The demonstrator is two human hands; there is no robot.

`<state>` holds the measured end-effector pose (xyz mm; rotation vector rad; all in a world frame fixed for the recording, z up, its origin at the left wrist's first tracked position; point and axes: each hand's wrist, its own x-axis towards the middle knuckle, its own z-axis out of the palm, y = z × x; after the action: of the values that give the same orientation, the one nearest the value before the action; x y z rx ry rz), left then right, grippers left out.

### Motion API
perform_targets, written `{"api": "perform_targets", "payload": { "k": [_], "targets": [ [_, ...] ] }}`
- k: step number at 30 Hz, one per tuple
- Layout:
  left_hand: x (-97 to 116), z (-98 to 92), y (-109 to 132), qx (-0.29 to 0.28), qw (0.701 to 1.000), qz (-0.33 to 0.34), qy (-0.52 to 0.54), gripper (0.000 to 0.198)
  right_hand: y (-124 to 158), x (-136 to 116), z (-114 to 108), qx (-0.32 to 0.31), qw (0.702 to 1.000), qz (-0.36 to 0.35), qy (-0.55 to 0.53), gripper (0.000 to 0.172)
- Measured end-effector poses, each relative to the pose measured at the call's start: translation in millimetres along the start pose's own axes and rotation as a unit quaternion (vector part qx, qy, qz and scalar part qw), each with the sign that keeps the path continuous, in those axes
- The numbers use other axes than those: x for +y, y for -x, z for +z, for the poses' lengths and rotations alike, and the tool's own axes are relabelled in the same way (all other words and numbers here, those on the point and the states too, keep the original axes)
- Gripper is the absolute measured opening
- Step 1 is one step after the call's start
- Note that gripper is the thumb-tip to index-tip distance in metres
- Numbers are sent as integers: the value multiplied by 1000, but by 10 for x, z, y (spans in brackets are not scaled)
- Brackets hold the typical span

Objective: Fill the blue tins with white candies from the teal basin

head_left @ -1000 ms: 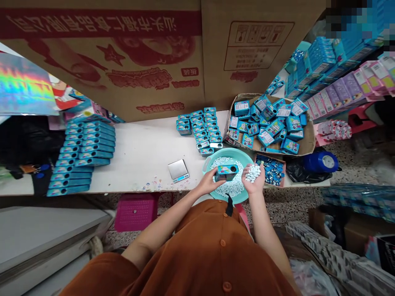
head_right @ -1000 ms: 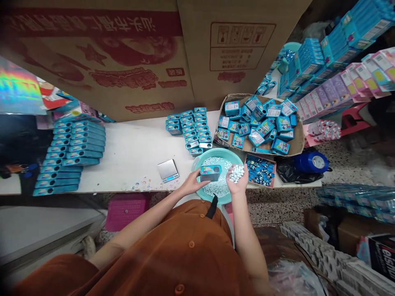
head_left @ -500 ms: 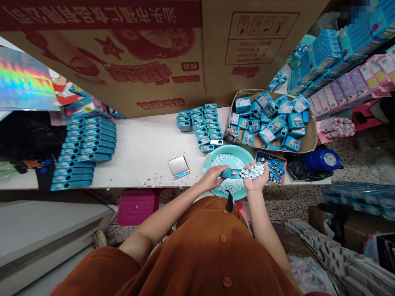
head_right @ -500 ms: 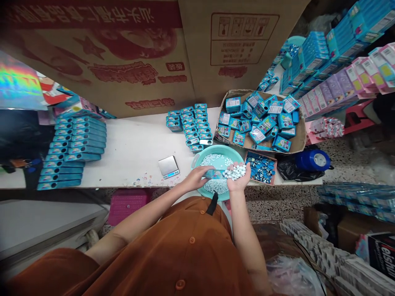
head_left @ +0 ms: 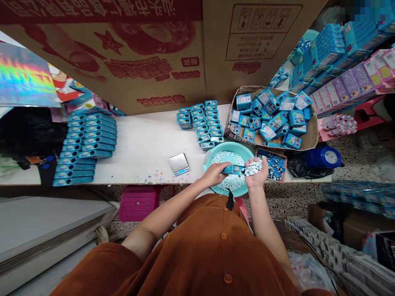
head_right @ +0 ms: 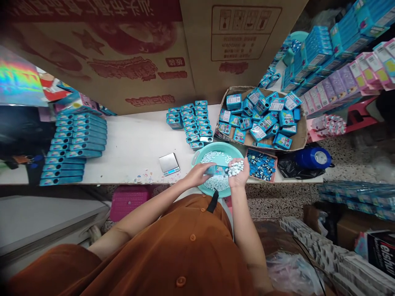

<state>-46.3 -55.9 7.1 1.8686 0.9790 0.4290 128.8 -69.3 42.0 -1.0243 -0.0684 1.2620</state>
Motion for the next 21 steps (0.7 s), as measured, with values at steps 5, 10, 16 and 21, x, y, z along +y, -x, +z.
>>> {"api": "perform_targets", "payload": {
  "k": [5,10,16,21],
  "targets": [
    [-19,-4,-33,-12,1000,20,-12,54,-34,21,-19,30,999,15,-7,32],
    [-19,81,-29,-5,999,-46,23,51,-71,-15,2,29,999,15,-5,32],
    [51,68,-60,7,1000,10,-15,52,-114,-33,-14,42,999,18,1,27],
    [74,65,-97,-8,999,-35,-36,52,-132,-23,-25,47,998,-31,17,28]
  ]
}}
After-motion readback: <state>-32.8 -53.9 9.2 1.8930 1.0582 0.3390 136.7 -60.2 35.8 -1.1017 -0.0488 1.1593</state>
